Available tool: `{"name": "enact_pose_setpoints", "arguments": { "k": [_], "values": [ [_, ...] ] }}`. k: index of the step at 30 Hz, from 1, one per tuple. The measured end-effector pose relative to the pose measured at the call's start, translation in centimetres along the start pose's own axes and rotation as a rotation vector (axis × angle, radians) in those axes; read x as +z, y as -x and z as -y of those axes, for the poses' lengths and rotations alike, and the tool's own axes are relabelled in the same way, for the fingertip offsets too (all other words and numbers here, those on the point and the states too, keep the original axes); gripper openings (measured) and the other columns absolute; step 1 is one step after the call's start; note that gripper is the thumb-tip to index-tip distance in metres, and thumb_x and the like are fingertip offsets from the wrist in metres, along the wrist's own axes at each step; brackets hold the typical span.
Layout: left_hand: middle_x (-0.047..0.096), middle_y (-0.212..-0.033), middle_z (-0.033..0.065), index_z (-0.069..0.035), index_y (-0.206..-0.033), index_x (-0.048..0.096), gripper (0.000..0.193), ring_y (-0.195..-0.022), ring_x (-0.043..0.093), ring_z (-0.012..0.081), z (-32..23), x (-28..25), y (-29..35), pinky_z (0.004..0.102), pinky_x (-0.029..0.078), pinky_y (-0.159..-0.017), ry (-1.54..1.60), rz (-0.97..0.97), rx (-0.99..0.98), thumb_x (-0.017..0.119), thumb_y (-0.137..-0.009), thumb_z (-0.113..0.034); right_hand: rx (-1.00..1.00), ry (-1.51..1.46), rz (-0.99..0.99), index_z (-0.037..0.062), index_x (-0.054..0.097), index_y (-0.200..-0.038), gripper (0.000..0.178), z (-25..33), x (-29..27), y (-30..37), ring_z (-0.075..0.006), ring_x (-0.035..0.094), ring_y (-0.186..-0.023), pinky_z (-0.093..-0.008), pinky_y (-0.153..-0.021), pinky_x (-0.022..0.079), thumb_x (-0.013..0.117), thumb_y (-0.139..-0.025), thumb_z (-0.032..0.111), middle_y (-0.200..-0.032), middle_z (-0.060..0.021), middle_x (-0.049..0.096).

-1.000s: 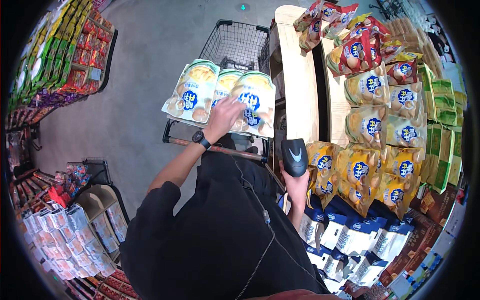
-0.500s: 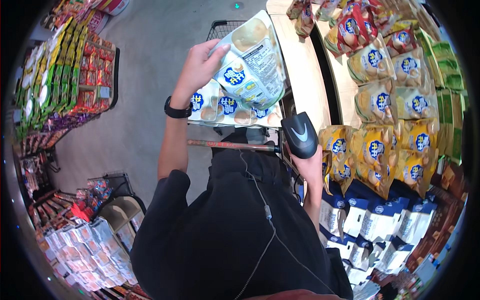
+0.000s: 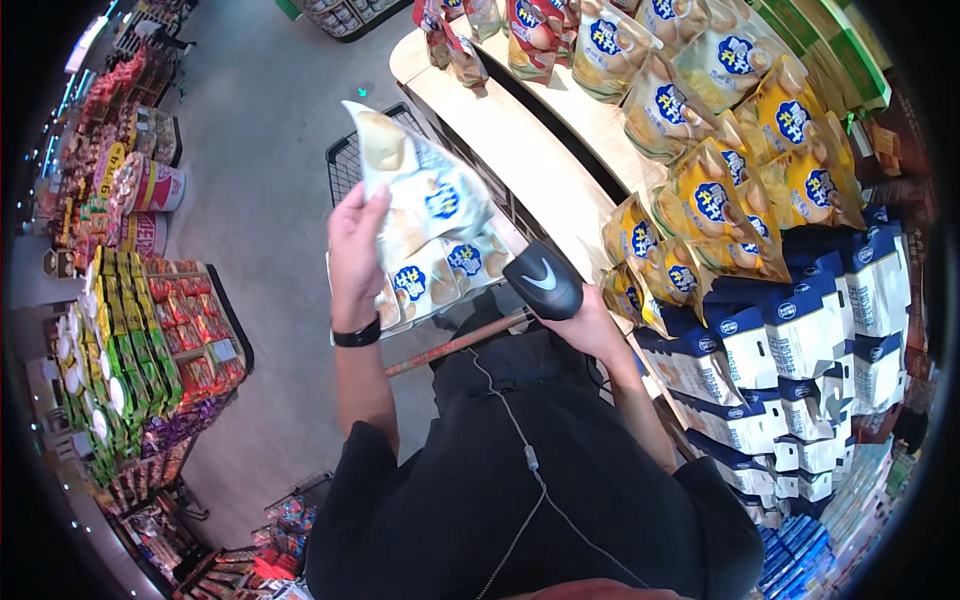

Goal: The person picks bags of snacks from store shelves, scans each bag with a handheld barcode scanner, and places them into a shopping cart. The person then pushes the shopping cart along the aisle and picks, scans, and places more snack bags into the cart.

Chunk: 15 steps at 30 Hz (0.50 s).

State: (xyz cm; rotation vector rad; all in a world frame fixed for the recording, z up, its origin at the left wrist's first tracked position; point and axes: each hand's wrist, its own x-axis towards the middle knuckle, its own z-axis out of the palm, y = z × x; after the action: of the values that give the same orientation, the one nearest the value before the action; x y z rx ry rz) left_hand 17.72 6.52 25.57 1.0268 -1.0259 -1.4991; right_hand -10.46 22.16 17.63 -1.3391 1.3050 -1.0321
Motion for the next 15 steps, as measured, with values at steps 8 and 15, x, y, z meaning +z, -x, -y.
{"name": "enact_pose_setpoints", "arguments": {
  "k": [8, 15],
  "values": [
    [0.073, -0.091, -0.0001, 0.004, -0.117, 0.071, 0.020, -0.075, 0.062, 0.0029, 8.3, 9.0, -9.9, 0.0208, 0.046, -0.062, -0.135, 0.049, 0.180, 0.065, -0.106, -0.011, 0.049, 0.047, -0.210, -0.0040, 0.075, -0.110, 0.029, -4.0, -3.0, 3.8, -0.0107, 0.069, -0.080, -0.0313, -0.076, 0.058, 0.087, -0.086, 0.008, -0.092, -0.0073, 0.079],
    [0.079, -0.093, 0.0101, 0.008, -0.114, 0.073, 0.027, -0.077, 0.070, 0.0114, 11.6, 19.7, -17.7, 0.0286, 0.054, -0.070, -0.230, 0.066, 0.181, 0.063, -0.100, -0.013, 0.121, 0.035, -0.276, -0.0035, 0.074, -0.107, 0.029, -5.1, -4.8, 5.5, -0.0079, 0.063, -0.068, -0.0301, -0.063, 0.054, 0.087, -0.088, 0.013, -0.082, -0.0052, 0.075]
  ]
}}
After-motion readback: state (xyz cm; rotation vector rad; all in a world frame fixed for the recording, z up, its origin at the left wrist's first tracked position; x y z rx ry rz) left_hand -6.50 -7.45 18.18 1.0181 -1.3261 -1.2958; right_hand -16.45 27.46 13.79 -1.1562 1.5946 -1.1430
